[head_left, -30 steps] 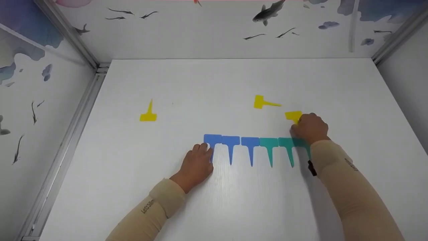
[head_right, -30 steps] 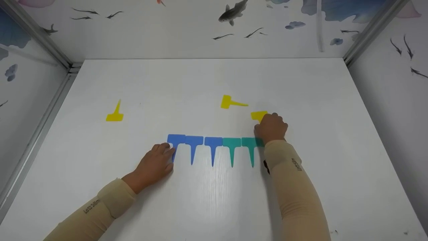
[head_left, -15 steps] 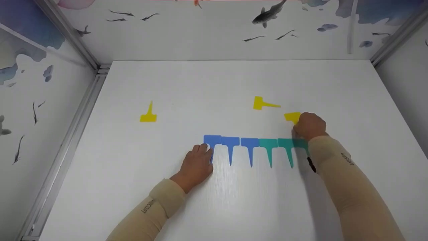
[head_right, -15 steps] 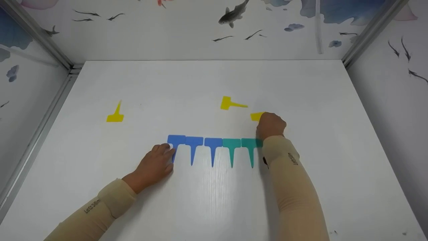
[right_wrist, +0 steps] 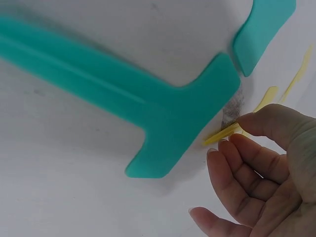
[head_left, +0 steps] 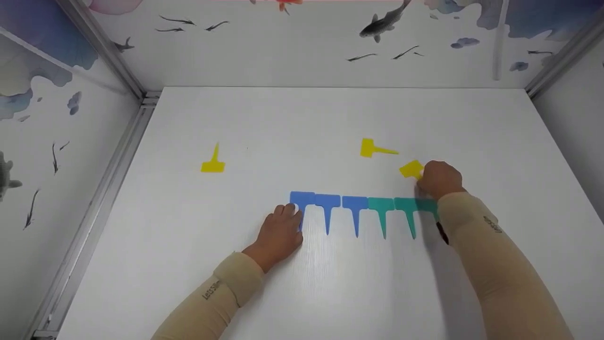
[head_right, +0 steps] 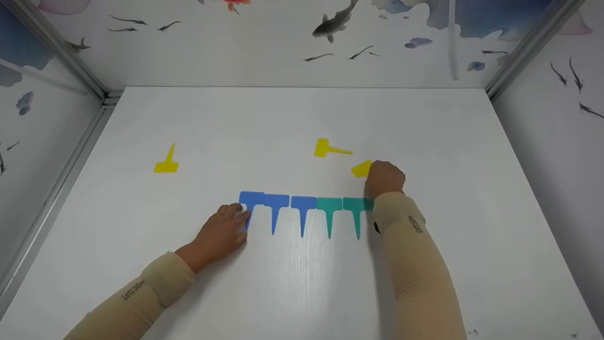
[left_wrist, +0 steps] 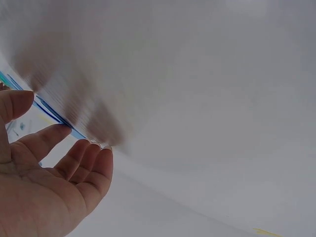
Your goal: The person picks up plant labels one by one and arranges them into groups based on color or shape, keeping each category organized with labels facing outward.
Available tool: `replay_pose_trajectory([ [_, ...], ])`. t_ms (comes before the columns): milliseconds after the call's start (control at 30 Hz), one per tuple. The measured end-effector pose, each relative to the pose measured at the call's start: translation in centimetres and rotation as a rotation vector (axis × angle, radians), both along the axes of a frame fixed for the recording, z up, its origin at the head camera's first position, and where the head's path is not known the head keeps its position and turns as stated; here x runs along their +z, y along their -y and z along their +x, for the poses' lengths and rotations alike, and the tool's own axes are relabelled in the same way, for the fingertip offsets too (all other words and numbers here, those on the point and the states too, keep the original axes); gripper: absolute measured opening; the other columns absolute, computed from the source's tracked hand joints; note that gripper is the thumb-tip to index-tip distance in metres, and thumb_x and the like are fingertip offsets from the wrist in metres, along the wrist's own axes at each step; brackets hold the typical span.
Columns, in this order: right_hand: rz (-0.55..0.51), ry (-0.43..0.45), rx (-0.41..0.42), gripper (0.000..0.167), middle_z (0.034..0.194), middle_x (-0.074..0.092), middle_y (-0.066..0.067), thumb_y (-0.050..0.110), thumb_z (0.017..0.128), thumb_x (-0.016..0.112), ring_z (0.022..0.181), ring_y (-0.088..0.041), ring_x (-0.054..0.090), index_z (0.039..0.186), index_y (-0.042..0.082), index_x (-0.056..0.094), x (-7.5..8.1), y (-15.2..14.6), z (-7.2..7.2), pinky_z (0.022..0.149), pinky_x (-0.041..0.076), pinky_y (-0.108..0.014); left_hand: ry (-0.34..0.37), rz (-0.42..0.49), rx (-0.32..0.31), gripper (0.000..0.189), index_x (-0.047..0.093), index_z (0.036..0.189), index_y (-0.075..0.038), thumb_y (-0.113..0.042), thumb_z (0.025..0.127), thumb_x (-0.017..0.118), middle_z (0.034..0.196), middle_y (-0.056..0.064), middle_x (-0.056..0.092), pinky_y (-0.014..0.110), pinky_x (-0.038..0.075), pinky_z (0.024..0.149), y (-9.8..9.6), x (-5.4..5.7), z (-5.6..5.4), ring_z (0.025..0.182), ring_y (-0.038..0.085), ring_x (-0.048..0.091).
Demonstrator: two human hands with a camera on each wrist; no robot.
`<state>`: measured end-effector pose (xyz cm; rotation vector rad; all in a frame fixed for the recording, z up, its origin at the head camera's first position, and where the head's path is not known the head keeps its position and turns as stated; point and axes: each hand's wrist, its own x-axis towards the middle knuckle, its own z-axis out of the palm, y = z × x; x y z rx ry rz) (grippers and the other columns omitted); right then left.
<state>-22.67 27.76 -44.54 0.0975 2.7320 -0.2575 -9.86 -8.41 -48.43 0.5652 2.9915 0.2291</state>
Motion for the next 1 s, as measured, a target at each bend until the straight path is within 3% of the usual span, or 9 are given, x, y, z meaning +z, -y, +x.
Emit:
replay_pose_trajectory([
  [433,-0.025,0.004,0.004,0.034,0.092,0.061,-0.022,0.016,0.085,0.058,0.077,-0.032,0.051,0.103,-0.012,0.059,0.48,-0.01,-0.01,0.073,0.051,-0.046,-0.006,-0.016,-0.014,0.044,0.056,0.133,-0.003,-0.021,0.093,0.055,0.129,0.013,0.053,0.038,0.048,0.089,0.11,0.02,-0.04,0.115,0.028,0.049],
  [667,0.009,-0.009,0.035,0.028,0.090,0.061,-0.022,0.012,0.083,0.060,0.076,-0.032,0.051,0.100,-0.011,0.059,0.33,0.08,-0.37,0.074,0.052,-0.046,0.016,-0.011,-0.004,0.045,0.054,0.135,-0.005,-0.022,0.094,0.053,0.132,0.013,0.052,0.038,0.047,0.094,0.04,-0.16,-0.23,0.117,0.027,0.048],
  [1000,-0.012,0.027,0.049,0.027,0.095,0.062,-0.022,0.012,0.085,0.061,0.080,-0.034,0.051,0.100,-0.009,0.061,0.04,-0.17,-0.80,0.085,0.049,-0.053,0.018,-0.002,0.000,0.045,0.054,0.135,-0.004,-0.021,0.094,0.052,0.133,0.014,0.052,0.039,0.047,0.094,0.08,-0.05,-0.17,0.119,0.029,0.047],
])
